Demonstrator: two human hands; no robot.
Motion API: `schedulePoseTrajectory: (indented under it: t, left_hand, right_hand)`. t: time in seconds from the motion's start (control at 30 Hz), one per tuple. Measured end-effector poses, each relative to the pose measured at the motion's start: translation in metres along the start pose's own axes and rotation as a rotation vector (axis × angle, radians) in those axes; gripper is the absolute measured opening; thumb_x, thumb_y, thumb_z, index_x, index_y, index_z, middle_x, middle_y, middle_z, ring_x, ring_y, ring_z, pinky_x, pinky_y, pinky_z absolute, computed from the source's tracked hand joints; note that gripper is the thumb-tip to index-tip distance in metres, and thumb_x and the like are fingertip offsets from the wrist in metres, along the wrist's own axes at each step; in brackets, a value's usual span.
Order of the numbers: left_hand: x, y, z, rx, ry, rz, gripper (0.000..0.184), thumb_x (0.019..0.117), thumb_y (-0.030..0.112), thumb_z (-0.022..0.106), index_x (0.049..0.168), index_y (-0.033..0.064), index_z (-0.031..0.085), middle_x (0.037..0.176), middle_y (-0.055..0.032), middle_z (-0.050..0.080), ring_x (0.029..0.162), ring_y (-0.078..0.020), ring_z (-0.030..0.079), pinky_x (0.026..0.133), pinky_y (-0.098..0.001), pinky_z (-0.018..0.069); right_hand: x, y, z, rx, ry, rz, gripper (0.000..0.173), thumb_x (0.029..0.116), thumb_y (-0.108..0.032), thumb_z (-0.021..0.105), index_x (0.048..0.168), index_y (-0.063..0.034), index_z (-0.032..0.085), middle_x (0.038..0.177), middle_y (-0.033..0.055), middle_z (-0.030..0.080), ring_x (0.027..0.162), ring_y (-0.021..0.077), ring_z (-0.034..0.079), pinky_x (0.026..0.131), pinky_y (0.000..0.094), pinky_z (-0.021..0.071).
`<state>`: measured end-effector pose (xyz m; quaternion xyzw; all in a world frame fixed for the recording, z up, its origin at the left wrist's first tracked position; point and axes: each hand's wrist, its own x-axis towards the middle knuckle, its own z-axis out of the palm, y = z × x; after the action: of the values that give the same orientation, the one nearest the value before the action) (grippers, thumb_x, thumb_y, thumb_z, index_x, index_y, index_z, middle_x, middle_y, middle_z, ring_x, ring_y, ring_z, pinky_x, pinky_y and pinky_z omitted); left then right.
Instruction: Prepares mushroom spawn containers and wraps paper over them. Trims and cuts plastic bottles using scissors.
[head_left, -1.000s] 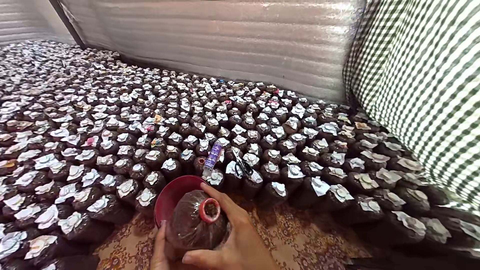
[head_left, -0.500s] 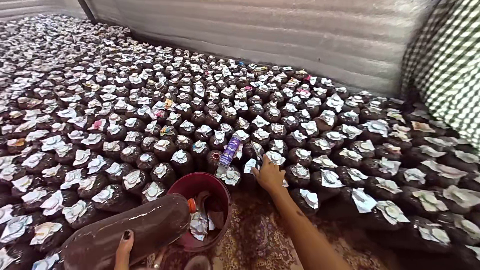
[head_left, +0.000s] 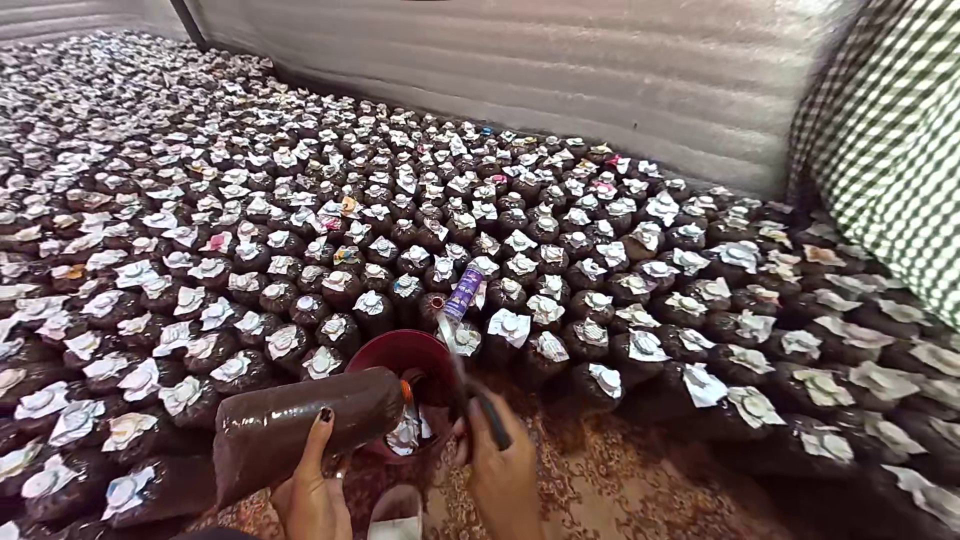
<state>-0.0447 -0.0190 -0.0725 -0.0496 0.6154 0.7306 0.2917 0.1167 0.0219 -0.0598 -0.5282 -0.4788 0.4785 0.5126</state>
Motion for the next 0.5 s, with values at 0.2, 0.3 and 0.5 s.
schedulePoseTrajectory:
  t: [0.2, 0.3, 0.5]
  left_hand:
    - [0.002, -0.001, -0.001, -0.021, -0.012, -0.009, 0.055, 0.0906, 0.015, 0.077, 0.138, 0.0021, 0.052, 0.122, -0.0168, 0.066, 0.107, -0.0286, 0.068, 0.084, -0.0478, 0.0603]
    - [0.011, -0.008, -0.004, 0.073, -0.048, 0.163, 0.067, 0.0827, 0.010, 0.084, 0.139, -0.0013, 0.049, 0.124, -0.0166, 0.066, 0.109, -0.0249, 0.067, 0.087, -0.0434, 0.0599]
    - [0.014, -0.006, -0.010, 0.011, -0.032, 0.166, 0.061, 0.0806, 0.006, 0.085, 0.133, -0.0019, 0.054, 0.115, -0.0166, 0.070, 0.100, -0.0261, 0.071, 0.079, -0.0442, 0.0635]
  right_hand:
    - [-0.033, 0.026, 0.016, -0.058, 0.073, -0.134, 0.035, 0.1036, -0.013, 0.052, 0.128, 0.0119, 0.059, 0.083, 0.0057, 0.070, 0.069, 0.0112, 0.069, 0.066, 0.0312, 0.0620]
    - [-0.036, 0.042, 0.022, -0.131, -0.209, 0.297, 0.032, 0.1074, -0.022, 0.051, 0.119, 0.0040, 0.065, 0.073, 0.0100, 0.068, 0.057, 0.0198, 0.066, 0.058, 0.0402, 0.0593]
    - [-0.021, -0.042, -0.007, 0.129, 0.199, -0.374, 0.034, 0.1076, -0.011, 0.045, 0.127, 0.0147, 0.054, 0.094, 0.0100, 0.075, 0.082, 0.0198, 0.076, 0.076, 0.0348, 0.0669]
